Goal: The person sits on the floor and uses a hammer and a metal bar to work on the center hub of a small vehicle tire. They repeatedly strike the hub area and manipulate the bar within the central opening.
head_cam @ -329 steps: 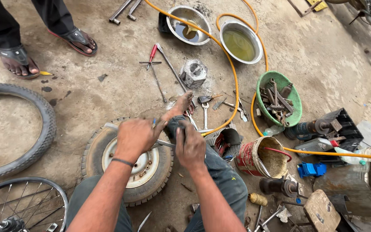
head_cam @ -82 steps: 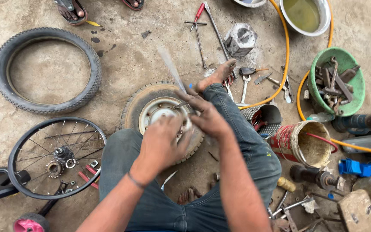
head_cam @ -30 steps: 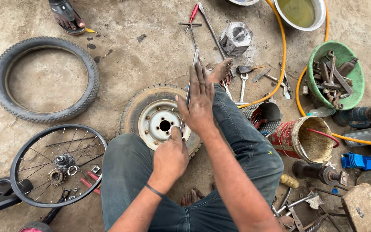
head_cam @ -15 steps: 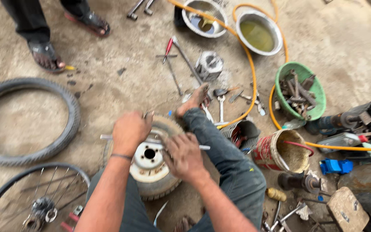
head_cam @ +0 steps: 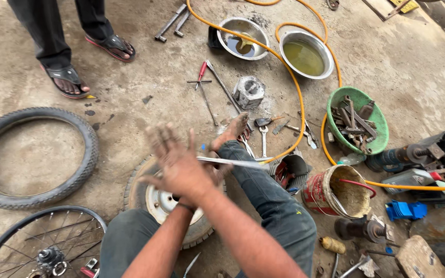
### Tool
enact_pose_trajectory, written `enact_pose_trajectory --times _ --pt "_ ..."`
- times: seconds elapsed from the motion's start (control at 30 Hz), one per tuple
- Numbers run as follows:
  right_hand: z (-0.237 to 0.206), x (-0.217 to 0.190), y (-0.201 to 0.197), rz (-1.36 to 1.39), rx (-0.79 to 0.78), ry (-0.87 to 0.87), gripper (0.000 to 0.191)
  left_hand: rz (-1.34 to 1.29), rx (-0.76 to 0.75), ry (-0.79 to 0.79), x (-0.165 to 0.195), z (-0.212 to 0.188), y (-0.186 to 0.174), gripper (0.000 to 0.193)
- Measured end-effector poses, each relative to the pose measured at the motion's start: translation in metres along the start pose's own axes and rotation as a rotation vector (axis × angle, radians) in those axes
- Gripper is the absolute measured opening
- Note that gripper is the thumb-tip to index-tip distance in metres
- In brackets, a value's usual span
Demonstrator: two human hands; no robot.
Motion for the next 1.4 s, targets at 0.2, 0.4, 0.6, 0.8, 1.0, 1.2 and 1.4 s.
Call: enact_pose_trajectory --times 0.2,0.4,0.6,0.8,1.0,1.2,1.4 --pt "-0.128 -0.011 0.024 0.010 -0.065 0.157 0.106 -0.045 0.108 -0.128 -0.039 0.011 -0.034 0.041" --pt "-0.127 0.169 0.010 -0.033 0.084 0.563 0.101 -0.014 0.010 -0.103 -0.020 0.006 -0.022 0.039" --pt "0.017 0.123 -0.014 0.118 -0.012 0.319 0.104 -0.077 -0.029 -0.080 -0.024 0.007 0.010 0.030" --pt "-0.054 0.016 0.020 0.048 -0.200 0.128 0.095 -0.593 0.099 -0.215 -0.107 0.015 -0.004 0.034" --pt "-0.098 0.167 -0.002 -0.037 -0.059 0.543 0.088 -0.164 0.179 -0.137 -0.091 -0.005 -0.029 0.042" --pt "-0.011 0.227 -0.004 0.168 -0.082 0.845 0.080 -0.095 0.044 -0.097 -0.036 -0.013 -0.001 0.033" --pt "0.042 0.054 0.026 0.441 -0.043 0.198 0.088 -0.070 0.113 0.170 0.005 0.010 -0.003 0.037"
Point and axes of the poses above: each hand's wrist, its own z-axis towards the middle knuckle, its own y-axis out of the palm, x = y × z, the point moved 8 cm from there along z, towards the middle knuckle, and after that the axes turned 7 degrees about -x, right-handed, at the moved point
